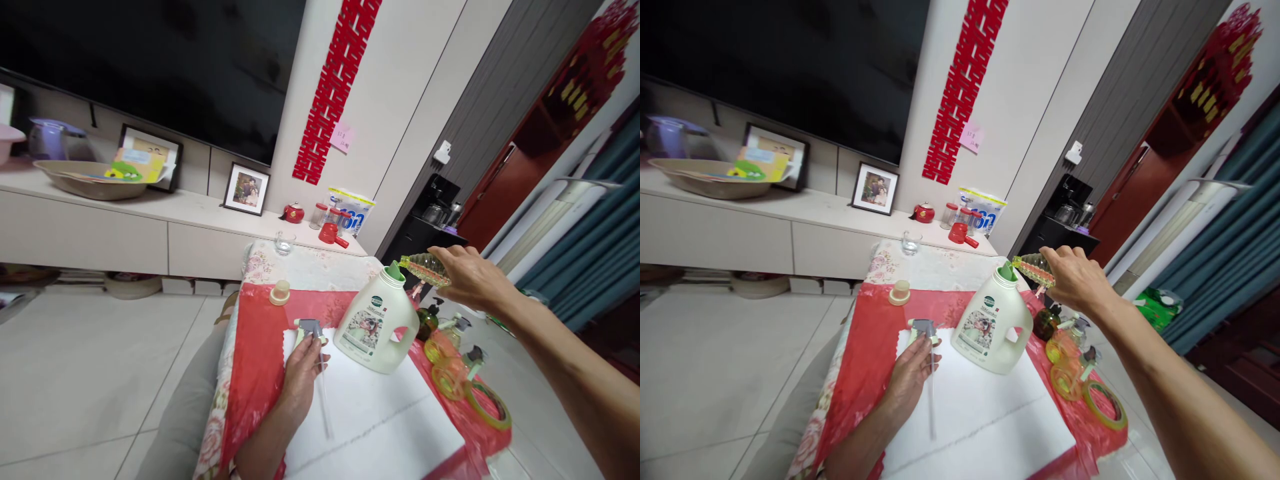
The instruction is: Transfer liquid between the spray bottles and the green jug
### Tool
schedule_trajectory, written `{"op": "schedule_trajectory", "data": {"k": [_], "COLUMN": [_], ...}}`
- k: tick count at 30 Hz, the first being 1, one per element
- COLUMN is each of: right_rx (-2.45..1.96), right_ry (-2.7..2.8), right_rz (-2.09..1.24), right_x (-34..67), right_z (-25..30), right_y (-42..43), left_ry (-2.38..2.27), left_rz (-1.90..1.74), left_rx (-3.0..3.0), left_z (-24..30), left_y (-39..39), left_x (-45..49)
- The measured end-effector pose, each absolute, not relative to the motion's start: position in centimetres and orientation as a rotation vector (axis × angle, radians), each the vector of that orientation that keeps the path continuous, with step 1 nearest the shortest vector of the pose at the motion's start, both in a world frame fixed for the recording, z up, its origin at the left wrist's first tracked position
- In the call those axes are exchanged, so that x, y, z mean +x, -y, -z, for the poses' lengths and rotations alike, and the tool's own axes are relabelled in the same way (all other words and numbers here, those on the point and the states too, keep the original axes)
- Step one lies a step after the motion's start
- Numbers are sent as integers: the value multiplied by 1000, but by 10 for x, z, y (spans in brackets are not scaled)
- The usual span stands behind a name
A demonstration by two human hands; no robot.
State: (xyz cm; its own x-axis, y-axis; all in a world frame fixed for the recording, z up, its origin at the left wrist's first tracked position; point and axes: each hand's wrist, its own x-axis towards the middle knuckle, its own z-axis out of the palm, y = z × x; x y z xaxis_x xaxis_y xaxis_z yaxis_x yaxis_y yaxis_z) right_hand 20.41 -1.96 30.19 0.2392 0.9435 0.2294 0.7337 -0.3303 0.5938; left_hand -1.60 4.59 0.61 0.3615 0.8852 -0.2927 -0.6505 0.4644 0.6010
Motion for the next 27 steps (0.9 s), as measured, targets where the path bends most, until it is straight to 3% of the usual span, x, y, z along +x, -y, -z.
{"op": "schedule_trajectory", "data": {"k": [27], "right_rx": [2095], "right_ry": [-1536], "right_rz": [-845], "right_x": [202], "right_z": [-306], "right_y": [16], "left_ry": [-642], "left_rz": [-1033], "left_rx": [410], "left_z": [-8], "left_y": [-45], "left_x": [-17]}}
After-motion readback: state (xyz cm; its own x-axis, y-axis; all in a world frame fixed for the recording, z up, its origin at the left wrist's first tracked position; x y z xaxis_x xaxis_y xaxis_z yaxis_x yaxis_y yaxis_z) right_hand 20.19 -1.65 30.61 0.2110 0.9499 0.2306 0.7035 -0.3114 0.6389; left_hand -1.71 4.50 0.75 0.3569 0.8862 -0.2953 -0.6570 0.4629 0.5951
